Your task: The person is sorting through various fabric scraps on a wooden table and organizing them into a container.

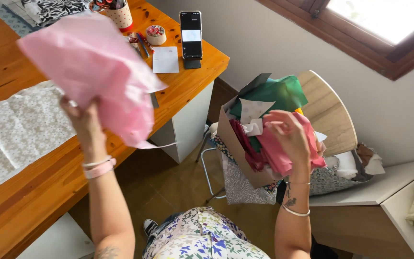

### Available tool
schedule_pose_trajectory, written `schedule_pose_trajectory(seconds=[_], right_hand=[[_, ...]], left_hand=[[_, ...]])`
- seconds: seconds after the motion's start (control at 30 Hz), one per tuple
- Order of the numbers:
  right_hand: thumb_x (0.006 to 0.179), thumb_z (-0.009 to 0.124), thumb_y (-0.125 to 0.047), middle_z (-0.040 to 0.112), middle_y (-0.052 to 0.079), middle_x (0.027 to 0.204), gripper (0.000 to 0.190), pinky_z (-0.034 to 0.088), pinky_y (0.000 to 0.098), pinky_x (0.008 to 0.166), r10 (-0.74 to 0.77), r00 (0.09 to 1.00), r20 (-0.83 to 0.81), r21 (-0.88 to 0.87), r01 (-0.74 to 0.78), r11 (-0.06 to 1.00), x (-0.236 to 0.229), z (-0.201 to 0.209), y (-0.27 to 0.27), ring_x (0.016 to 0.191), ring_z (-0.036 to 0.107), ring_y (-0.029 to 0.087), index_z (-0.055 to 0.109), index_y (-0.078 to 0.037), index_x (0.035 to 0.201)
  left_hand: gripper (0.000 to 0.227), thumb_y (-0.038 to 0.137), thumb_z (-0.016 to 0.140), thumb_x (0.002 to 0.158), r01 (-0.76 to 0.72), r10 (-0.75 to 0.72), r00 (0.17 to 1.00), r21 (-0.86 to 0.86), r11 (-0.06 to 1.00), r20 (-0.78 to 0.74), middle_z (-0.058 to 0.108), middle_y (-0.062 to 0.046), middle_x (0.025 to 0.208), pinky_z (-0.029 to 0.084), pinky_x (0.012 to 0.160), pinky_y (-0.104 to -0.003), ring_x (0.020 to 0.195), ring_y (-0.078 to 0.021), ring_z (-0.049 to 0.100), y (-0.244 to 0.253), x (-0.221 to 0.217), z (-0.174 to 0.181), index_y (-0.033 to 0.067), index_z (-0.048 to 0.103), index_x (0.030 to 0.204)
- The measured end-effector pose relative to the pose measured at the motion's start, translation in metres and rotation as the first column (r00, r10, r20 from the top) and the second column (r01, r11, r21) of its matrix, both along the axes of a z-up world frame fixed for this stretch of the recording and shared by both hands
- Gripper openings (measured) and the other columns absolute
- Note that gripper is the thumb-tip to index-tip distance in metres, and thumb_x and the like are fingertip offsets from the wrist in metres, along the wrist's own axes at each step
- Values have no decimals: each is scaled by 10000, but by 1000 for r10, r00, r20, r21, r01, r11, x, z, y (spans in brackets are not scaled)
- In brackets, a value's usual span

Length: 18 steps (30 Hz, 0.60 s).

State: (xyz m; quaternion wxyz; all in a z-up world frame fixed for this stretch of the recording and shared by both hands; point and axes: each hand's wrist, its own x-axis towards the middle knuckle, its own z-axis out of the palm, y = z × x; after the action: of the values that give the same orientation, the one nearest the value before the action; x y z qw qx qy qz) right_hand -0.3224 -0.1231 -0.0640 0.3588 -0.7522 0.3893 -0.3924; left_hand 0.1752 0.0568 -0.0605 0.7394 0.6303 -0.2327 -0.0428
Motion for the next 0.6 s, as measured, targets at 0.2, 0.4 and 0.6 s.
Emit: schedule_pose_trajectory(seconds=[0.2,0.4,0.6], right_hand=[[1043,682,-546,768,187,945,492,534,537,699,19,719,-695,34,6,999,42,-96,2,854,716,429,559,-72,996],[1117,580,-297,773,223,867,371,497,532,713,-10,801,-598,113,97,989,47,-112,-6,781,682,479,692,-26,890],[1109,614,-452,745,167,725,343,639,565,752,-380,661,-647,-335,201,920,41,-126,-17,781,799,454,777,-173,993]], left_hand=[[648,-189,579,937,-105,113,967,-43,993,227,520,-367,1426,692,961,-447,1212,-391,713,53,130,-104,44,262,1452],[915,107,766,1182,-581,349,772,366,727,531,338,-348,1623,636,1244,-532,1486,-404,511,48,78,-101,91,24,1715],[127,152,737,1042,234,-299,802,188,954,518,748,-11,1111,572,986,-410,1072,-259,730,-53,-104,-34,191,768,1160]])
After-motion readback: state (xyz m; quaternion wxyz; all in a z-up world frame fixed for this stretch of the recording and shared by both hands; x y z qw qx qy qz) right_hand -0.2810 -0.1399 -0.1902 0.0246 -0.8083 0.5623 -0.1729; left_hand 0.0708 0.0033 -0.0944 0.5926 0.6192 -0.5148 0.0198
